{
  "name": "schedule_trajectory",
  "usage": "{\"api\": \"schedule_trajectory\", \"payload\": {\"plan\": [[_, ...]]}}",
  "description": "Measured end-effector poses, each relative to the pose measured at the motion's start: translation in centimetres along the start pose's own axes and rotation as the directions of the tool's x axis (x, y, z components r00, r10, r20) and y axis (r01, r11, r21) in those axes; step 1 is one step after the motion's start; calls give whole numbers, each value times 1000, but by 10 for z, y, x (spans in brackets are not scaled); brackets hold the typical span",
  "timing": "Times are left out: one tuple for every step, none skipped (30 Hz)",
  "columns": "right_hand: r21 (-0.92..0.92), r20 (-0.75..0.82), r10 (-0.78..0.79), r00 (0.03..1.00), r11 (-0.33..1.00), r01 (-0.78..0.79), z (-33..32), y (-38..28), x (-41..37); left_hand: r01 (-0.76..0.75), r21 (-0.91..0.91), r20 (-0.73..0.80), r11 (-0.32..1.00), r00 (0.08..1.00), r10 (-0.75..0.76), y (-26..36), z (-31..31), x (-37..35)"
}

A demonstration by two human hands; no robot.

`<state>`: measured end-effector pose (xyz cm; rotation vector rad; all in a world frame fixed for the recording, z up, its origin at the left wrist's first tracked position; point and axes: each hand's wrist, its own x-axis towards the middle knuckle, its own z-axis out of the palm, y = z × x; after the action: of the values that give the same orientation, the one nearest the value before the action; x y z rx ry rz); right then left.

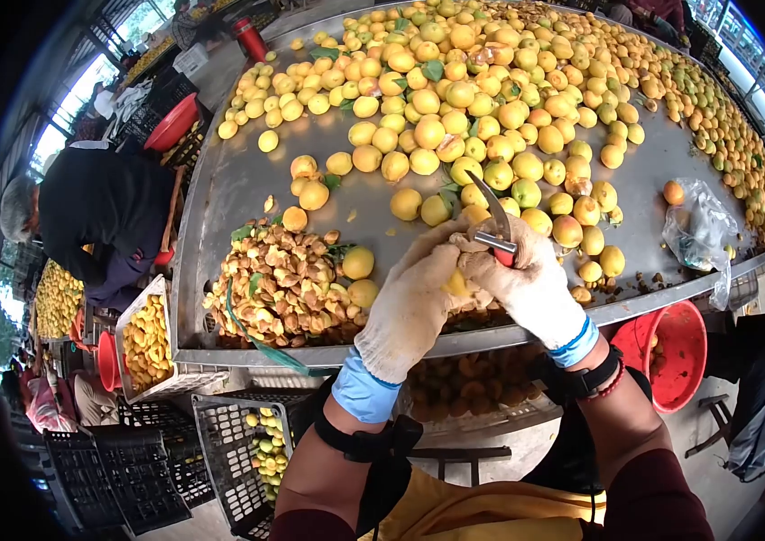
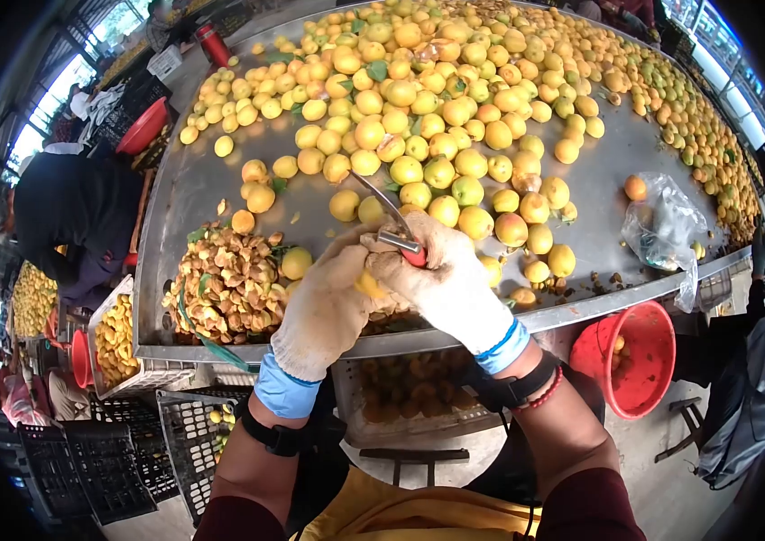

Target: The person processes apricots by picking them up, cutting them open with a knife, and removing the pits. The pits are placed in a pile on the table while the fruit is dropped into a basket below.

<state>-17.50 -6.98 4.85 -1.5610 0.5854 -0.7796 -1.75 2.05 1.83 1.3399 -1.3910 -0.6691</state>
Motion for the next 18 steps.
{"api": "schedule_trajectory", "payload": {"plan": [[68,27,63,998,996,-65,-1,3,-1,232,-532,42,814,968,-249,8,4,-2],[135,56,123,991,982,-130,-2,6,-1,361,-873,206,327,883,-423,13,7,-4],[136,55,126,991,982,-132,-1,1,-1,366,-669,80,647,901,-427,12,7,-5],[215,-4,213,977,954,-208,1,-8,0,367,-668,80,647,900,-428,14,7,-3],[297,-53,301,952,915,-273,2,-13,2,291,-557,-31,778,929,-369,18,5,-1],[246,-126,264,956,942,-228,1,-4,7,212,-422,-131,882,948,-290,22,3,1],[213,-145,284,948,944,-250,-4,-1,8,211,-420,-134,883,947,-291,22,3,1],[181,-167,303,938,945,-273,-7,0,8,151,-350,-176,924,959,-223,21,3,1],[182,-168,304,938,945,-273,-6,-2,8,91,-277,-209,956,966,-152,21,3,1],[222,-113,382,917,909,-352,-3,-5,6,93,-278,-205,956,967,-154,20,4,1],[258,-57,455,888,866,-427,0,-10,4,-16,-54,-223,998,975,3,20,4,0],[258,8,474,881,850,-460,4,-20,1,-127,172,-204,977,966,161,20,5,-1],[246,48,486,873,841,-482,11,-23,0,-127,168,-197,978,967,159,19,5,-3],[233,88,498,863,832,-503,14,-24,-2,-113,115,-179,987,975,133,19,4,-5],[289,127,483,867,818,-498,13,-17,-2,-98,63,-162,993,981,107,20,3,-6],[293,124,483,867,817,-497,13,-12,-3,-98,63,-157,993,982,107,20,1,-6],[334,152,468,870,804,-491,13,-8,-3,-117,43,-154,992,980,123,20,-2,-6],[375,180,454,873,788,-488,13,-5,-5,-134,21,-152,991,979,136,19,-4,-7]]}}
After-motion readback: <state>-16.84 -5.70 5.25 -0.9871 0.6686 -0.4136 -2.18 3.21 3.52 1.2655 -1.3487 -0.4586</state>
